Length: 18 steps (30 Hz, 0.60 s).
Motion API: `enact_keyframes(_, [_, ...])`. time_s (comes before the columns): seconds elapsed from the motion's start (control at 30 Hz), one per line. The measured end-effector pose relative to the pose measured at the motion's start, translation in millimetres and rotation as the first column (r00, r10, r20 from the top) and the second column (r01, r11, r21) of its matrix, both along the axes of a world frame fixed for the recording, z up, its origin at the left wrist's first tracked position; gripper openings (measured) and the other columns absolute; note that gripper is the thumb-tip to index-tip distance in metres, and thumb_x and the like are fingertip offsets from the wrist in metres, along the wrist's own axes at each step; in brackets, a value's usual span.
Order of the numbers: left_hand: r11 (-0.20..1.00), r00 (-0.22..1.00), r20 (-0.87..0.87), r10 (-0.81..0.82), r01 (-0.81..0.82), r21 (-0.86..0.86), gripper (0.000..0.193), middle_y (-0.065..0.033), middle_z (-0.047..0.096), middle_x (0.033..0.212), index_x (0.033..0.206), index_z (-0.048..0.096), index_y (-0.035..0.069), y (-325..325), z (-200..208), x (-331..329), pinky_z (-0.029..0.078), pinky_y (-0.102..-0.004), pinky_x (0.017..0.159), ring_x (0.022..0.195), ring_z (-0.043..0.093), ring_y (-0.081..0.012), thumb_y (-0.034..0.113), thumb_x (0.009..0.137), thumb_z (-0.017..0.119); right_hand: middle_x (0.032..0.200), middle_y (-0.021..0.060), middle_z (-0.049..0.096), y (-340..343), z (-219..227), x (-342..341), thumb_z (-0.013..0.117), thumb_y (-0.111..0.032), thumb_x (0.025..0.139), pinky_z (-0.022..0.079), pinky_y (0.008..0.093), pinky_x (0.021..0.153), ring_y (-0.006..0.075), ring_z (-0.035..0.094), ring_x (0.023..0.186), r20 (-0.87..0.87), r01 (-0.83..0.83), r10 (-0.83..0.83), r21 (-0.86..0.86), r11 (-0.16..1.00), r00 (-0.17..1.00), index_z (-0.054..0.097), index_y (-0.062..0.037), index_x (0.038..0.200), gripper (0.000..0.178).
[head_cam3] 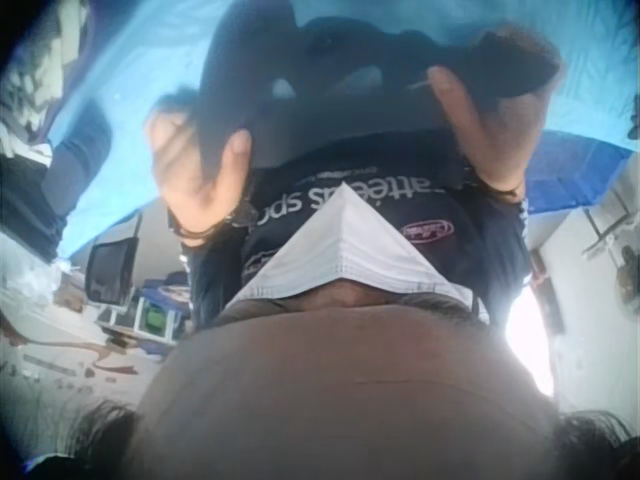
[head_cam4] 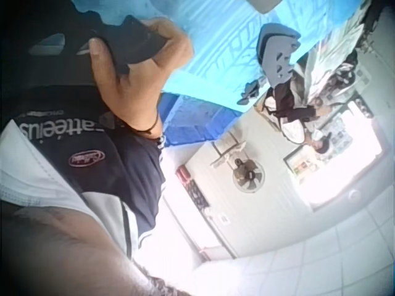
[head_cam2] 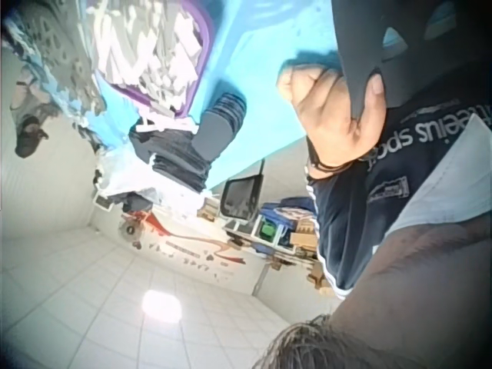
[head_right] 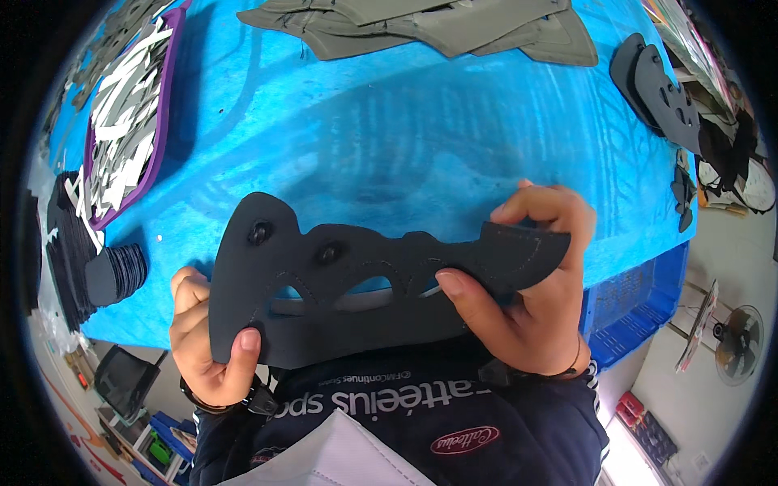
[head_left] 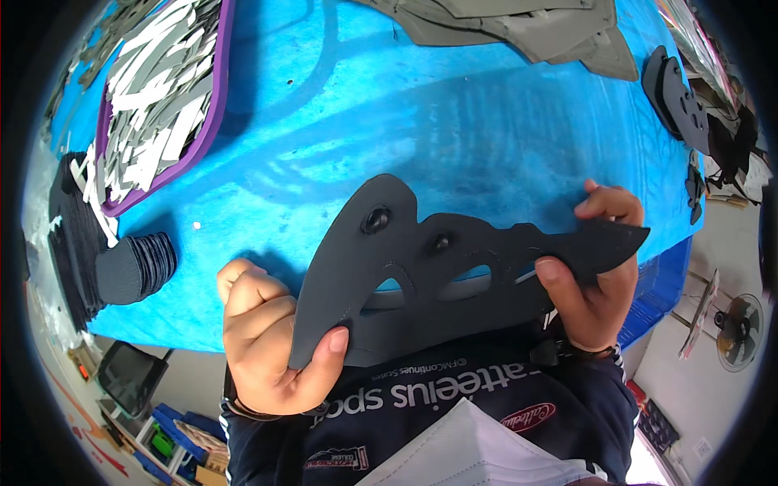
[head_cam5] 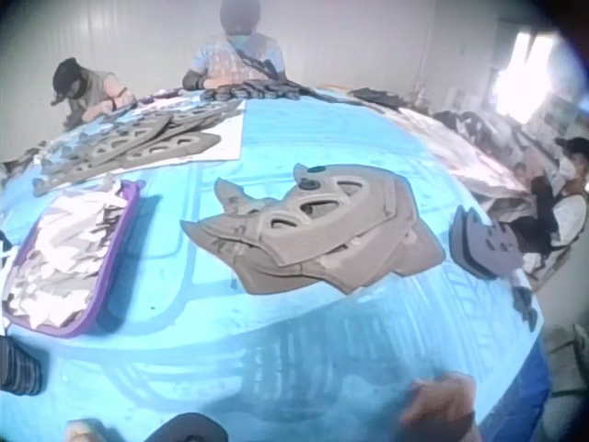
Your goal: Assembling shoe upper components by applying adhesive strips and foam padding to leather pieces.
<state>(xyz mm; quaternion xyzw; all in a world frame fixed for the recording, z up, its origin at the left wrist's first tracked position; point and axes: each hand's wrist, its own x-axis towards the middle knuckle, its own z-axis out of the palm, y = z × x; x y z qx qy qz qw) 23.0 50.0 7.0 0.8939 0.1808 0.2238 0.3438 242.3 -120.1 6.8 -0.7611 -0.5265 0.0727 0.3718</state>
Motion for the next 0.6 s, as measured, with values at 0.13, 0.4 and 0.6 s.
enact_keyframes(0.13, [1.000,0.999,-0.035,-0.008,0.009,0.019,0.011,-0.0025,0.049,0.053,0.062,0.060,0.002,-1.2,-0.1,0.2,0.027,-0.0348,0.066,0.057,0.038,-0.0187,0.010,0.060,0.066,0.099,0.0150,0.043,-2.1,-2.2,-2.1,0.073,-0.011,0.064,0.037,0.0422,0.089,0.0287,0.042,0.091,0.070,0.041,-0.040,-0.016,0.999,0.997,0.057,-0.0009,0.080,0.024])
enact_keyframes(0.4, [0.999,0.997,-0.069,0.028,-0.025,0.044,0.011,-0.0035,0.047,0.052,0.060,0.058,0.001,-3.4,2.1,3.2,0.027,-0.0352,0.065,0.057,0.038,-0.0191,0.009,0.060,0.066,0.095,0.0149,0.047,-0.1,-2.5,-7.2,0.071,-0.009,0.066,0.040,0.0433,0.087,0.0298,0.042,0.091,0.111,0.052,-0.048,-0.035,0.998,0.993,0.057,-0.0003,0.081,0.022])
enact_keyframes(0.6, [0.998,0.996,-0.078,0.032,-0.028,0.048,0.011,-0.0039,0.048,0.053,0.061,0.058,0.001,-2.2,1.3,4.3,0.027,-0.0354,0.065,0.057,0.038,-0.0193,0.009,0.060,0.066,0.092,0.0140,0.049,2.5,-2.1,-7.8,0.071,-0.010,0.066,0.041,0.0457,0.086,0.0304,0.043,0.091,0.125,0.063,-0.059,-0.025,0.998,0.990,0.058,-0.0008,0.081,0.022])
